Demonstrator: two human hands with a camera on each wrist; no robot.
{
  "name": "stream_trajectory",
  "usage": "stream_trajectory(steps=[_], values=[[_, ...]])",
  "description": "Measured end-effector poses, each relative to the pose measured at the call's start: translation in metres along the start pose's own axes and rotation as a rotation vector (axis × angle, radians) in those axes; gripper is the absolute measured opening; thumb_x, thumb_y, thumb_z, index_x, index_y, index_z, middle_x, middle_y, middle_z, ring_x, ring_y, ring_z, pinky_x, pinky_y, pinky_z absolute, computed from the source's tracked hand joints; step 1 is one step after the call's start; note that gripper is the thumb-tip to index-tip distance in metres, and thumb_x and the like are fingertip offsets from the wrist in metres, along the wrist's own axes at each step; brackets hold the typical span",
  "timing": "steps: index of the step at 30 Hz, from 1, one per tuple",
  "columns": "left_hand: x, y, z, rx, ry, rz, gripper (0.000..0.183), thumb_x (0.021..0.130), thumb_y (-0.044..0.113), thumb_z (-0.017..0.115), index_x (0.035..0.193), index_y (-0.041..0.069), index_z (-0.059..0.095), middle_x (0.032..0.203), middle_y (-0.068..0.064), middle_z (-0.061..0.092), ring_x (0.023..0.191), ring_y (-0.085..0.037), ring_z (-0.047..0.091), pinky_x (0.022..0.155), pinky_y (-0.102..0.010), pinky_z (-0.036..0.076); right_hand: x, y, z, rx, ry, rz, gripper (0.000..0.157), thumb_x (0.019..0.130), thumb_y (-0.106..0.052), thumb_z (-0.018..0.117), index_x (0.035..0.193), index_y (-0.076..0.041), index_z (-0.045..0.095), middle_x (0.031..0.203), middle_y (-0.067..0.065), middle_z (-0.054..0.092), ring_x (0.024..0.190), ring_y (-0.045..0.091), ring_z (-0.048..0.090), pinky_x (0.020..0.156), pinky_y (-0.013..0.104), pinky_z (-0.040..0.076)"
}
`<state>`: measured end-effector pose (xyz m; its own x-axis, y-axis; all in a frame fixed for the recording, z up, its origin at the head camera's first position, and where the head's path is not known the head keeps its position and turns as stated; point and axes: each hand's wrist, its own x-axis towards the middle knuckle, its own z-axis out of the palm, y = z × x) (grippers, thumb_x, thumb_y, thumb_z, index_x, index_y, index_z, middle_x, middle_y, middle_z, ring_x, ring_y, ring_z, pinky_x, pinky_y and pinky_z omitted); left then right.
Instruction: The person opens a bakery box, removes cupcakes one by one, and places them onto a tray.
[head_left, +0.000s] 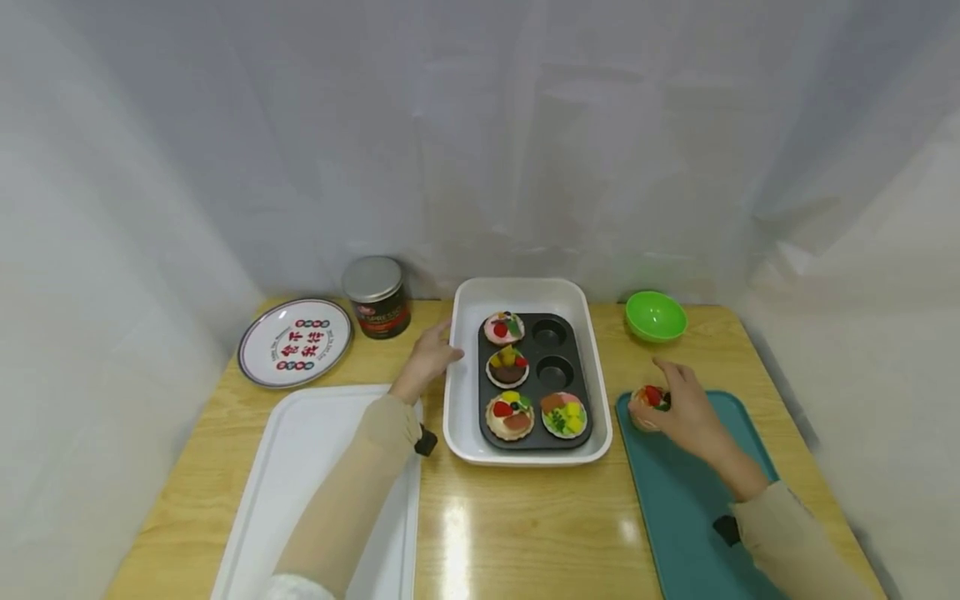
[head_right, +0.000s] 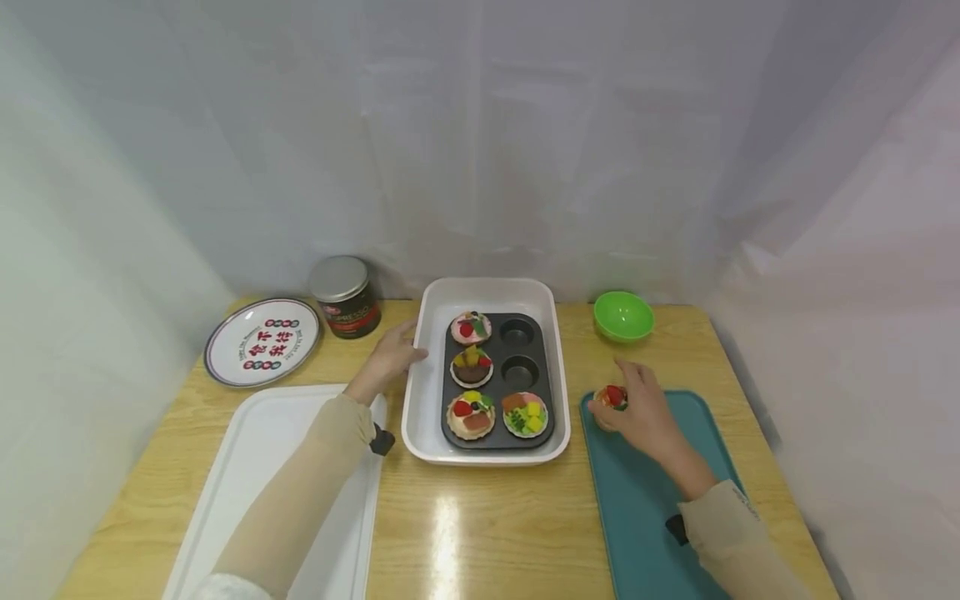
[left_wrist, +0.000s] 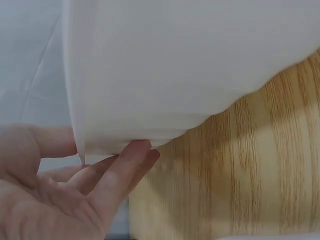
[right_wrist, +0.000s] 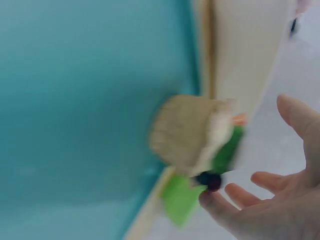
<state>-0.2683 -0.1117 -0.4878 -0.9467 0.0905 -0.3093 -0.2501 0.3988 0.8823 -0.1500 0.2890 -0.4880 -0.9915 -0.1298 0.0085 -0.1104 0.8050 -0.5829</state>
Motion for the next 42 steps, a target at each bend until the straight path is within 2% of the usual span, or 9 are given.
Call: stream_trajectory(steps=[3, 6, 8, 13, 19, 26, 31, 39, 42], values=[[-0.001, 0.000, -0.001, -0.025, 0.009, -0.019, 0.076, 0.096, -0.001, 0.061, 0.165, 0.015, 0.036, 0.145, -0.027, 0.061, 0.113, -0.036, 0.069, 0.082, -0.035, 0.066, 0.009, -0.018, -0.006, 0.016, 0.017, -0.041, 0.088, 0.098, -0.031, 0.076, 0.161, 0.007, 0.028, 0.160, 0.040, 0.031, 0.144, 0.058, 0.037, 0.113, 0.077, 0.039], [-0.002, -0.001, -0.001, -0.061, 0.001, -0.028, 0.074, 0.097, -0.001, 0.061, 0.165, 0.015, 0.036, 0.147, -0.028, 0.059, 0.121, -0.041, 0.068, 0.092, -0.044, 0.066, 0.016, -0.039, -0.006, 0.032, -0.008, -0.093, 0.087, 0.099, -0.028, 0.076, 0.162, 0.005, 0.027, 0.163, 0.035, 0.032, 0.145, 0.054, 0.039, 0.113, 0.073, 0.042], [-0.002, -0.003, 0.000, -0.075, -0.006, -0.030, 0.073, 0.098, -0.001, 0.061, 0.165, 0.015, 0.036, 0.145, -0.030, 0.060, 0.121, -0.043, 0.068, 0.093, -0.045, 0.066, 0.020, -0.052, -0.002, 0.047, -0.033, -0.131, 0.085, 0.098, -0.025, 0.077, 0.162, 0.004, 0.028, 0.163, 0.032, 0.034, 0.144, 0.052, 0.042, 0.113, 0.070, 0.044], [0.000, -0.005, 0.000, -0.103, -0.019, -0.049, 0.073, 0.099, 0.000, 0.061, 0.166, 0.016, 0.036, 0.148, -0.029, 0.057, 0.124, -0.044, 0.067, 0.097, -0.049, 0.064, 0.028, -0.073, 0.012, 0.037, -0.137, -0.161, 0.087, 0.098, -0.034, 0.077, 0.164, -0.002, 0.029, 0.165, 0.028, 0.034, 0.147, 0.050, 0.042, 0.117, 0.069, 0.043], [0.001, -0.002, 0.001, -0.131, -0.022, -0.040, 0.074, 0.099, -0.001, 0.060, 0.166, 0.017, 0.036, 0.147, -0.028, 0.058, 0.125, -0.042, 0.066, 0.101, -0.051, 0.063, 0.035, -0.082, 0.027, -0.014, -0.215, -0.178, 0.085, 0.095, -0.031, 0.081, 0.162, -0.005, 0.036, 0.160, 0.027, 0.041, 0.144, 0.048, 0.048, 0.115, 0.065, 0.048], [0.001, -0.001, 0.000, -0.164, -0.023, -0.055, 0.075, 0.097, -0.004, 0.060, 0.166, 0.016, 0.035, 0.147, -0.029, 0.057, 0.124, -0.043, 0.066, 0.102, -0.052, 0.062, 0.034, -0.090, 0.037, -0.064, -0.326, -0.141, 0.092, 0.093, -0.033, 0.083, 0.164, -0.005, 0.033, 0.157, 0.027, 0.041, 0.137, 0.045, 0.055, 0.109, 0.060, 0.054], [-0.001, 0.001, -0.002, -0.184, -0.038, -0.066, 0.076, 0.097, -0.006, 0.058, 0.166, 0.015, 0.034, 0.147, -0.030, 0.057, 0.125, -0.045, 0.065, 0.103, -0.054, 0.062, 0.034, -0.097, 0.046, -0.134, -0.346, -0.146, 0.089, 0.090, -0.029, 0.086, 0.160, -0.002, 0.038, 0.149, 0.026, 0.049, 0.131, 0.041, 0.058, 0.107, 0.057, 0.056], [-0.003, 0.010, -0.004, -0.180, -0.077, -0.120, 0.081, 0.096, -0.009, 0.052, 0.168, 0.019, 0.028, 0.153, -0.028, 0.052, 0.130, -0.048, 0.063, 0.105, -0.059, 0.059, 0.033, -0.103, 0.055, -0.216, -0.371, -0.136, 0.084, 0.088, -0.023, 0.088, 0.157, -0.003, 0.045, 0.144, 0.024, 0.053, 0.132, 0.041, 0.057, 0.111, 0.057, 0.054], [-0.004, 0.015, -0.006, -0.120, -0.099, -0.143, 0.074, 0.099, -0.007, 0.051, 0.167, 0.013, 0.030, 0.151, -0.029, 0.053, 0.130, -0.048, 0.064, 0.103, -0.059, 0.061, 0.033, -0.104, 0.058, -0.249, -0.371, -0.144, 0.080, 0.088, -0.023, 0.088, 0.154, -0.003, 0.048, 0.144, 0.024, 0.054, 0.133, 0.043, 0.057, 0.112, 0.058, 0.053]])
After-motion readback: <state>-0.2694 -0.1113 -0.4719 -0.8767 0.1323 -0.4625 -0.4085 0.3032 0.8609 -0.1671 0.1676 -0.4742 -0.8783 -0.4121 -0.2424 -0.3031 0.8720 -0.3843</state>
